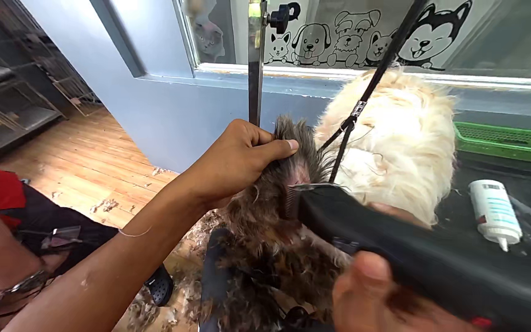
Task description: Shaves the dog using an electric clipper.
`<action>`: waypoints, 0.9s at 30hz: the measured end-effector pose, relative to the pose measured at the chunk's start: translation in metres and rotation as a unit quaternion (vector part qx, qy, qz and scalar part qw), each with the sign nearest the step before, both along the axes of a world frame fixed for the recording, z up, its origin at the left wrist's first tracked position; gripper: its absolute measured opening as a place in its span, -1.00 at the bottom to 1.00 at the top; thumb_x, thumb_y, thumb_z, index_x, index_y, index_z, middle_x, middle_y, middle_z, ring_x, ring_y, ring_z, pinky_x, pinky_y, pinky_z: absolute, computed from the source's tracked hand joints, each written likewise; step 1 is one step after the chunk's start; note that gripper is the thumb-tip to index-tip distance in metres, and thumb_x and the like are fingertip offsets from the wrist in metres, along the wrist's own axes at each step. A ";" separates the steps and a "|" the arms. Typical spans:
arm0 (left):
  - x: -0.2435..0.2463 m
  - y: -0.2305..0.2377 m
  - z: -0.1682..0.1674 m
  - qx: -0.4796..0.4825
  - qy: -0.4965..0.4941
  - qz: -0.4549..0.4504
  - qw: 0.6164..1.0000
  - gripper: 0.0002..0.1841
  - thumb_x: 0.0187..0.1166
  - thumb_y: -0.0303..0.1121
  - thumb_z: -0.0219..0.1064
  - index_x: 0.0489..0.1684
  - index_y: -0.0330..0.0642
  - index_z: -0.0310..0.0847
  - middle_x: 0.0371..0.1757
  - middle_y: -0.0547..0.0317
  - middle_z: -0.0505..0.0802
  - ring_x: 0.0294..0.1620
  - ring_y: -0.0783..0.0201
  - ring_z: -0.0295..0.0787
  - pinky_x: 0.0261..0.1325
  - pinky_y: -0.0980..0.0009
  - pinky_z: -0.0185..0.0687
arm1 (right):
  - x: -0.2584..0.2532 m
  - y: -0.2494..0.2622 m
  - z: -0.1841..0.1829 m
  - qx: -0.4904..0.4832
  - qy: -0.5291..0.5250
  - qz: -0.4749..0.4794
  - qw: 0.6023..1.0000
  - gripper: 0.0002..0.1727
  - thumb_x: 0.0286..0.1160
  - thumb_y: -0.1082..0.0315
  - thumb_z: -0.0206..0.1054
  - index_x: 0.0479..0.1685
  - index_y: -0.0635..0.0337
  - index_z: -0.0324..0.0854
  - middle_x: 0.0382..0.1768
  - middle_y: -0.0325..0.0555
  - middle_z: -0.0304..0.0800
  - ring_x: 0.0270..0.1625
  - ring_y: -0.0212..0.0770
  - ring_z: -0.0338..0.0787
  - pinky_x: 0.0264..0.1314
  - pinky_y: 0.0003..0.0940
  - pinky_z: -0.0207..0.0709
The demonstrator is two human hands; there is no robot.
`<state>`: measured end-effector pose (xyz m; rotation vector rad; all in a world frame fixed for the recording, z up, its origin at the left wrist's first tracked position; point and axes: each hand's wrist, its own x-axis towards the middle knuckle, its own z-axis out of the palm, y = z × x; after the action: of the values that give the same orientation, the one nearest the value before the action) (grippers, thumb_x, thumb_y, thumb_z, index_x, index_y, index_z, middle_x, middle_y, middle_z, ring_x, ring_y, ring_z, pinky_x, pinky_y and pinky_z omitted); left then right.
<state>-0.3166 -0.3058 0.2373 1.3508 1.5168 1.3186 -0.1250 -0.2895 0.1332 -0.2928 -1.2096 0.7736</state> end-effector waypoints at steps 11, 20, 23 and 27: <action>-0.007 -0.016 0.005 -0.026 -0.007 0.011 1.000 -0.65 0.72 -0.33 0.29 -0.52 -0.32 0.75 -0.50 0.03 0.81 -0.50 0.34 0.73 -0.44 0.48 0.66 | 0.004 0.000 0.012 -0.029 0.044 -0.020 0.998 -0.57 0.41 0.13 0.59 0.12 0.04 0.55 -0.05 -0.34 0.86 0.08 -0.31 0.88 0.24 -0.32 0.78; -0.001 -0.024 0.006 -0.008 0.025 0.034 0.999 -0.66 0.73 -0.34 0.25 -0.49 -0.29 0.76 -0.51 0.06 0.79 -0.51 0.32 0.71 -0.44 0.44 0.68 | -0.027 -0.018 -0.002 0.041 -0.044 -0.003 0.998 -0.43 0.31 0.17 0.66 0.33 -0.11 0.56 0.18 -0.38 0.84 0.25 -0.26 0.85 0.35 -0.30 0.77; 0.000 -0.026 0.004 -0.002 0.025 0.034 0.999 -0.65 0.74 -0.35 0.22 -0.52 -0.31 0.72 -0.55 0.04 0.78 -0.55 0.31 0.71 -0.46 0.44 0.68 | -0.032 -0.020 -0.008 0.059 -0.034 0.121 0.990 -0.37 0.30 0.22 0.68 0.39 -0.13 0.52 0.21 -0.23 0.85 0.27 -0.09 0.86 0.34 -0.14 0.81; 0.002 -0.030 0.005 0.003 0.000 0.041 0.999 -0.64 0.78 -0.36 0.19 -0.45 -0.34 0.74 -0.51 0.03 0.79 -0.52 0.31 0.73 -0.40 0.43 0.74 | -0.004 -0.011 0.005 0.011 -0.022 0.224 0.974 -0.60 0.37 0.22 0.62 0.18 -0.08 0.67 0.12 -0.27 0.87 0.26 -0.20 0.85 0.37 -0.25 0.78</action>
<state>-0.3149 -0.3359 0.2420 1.3054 1.5847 1.3729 -0.1292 -0.3008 0.1382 -0.0134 -1.3441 1.1459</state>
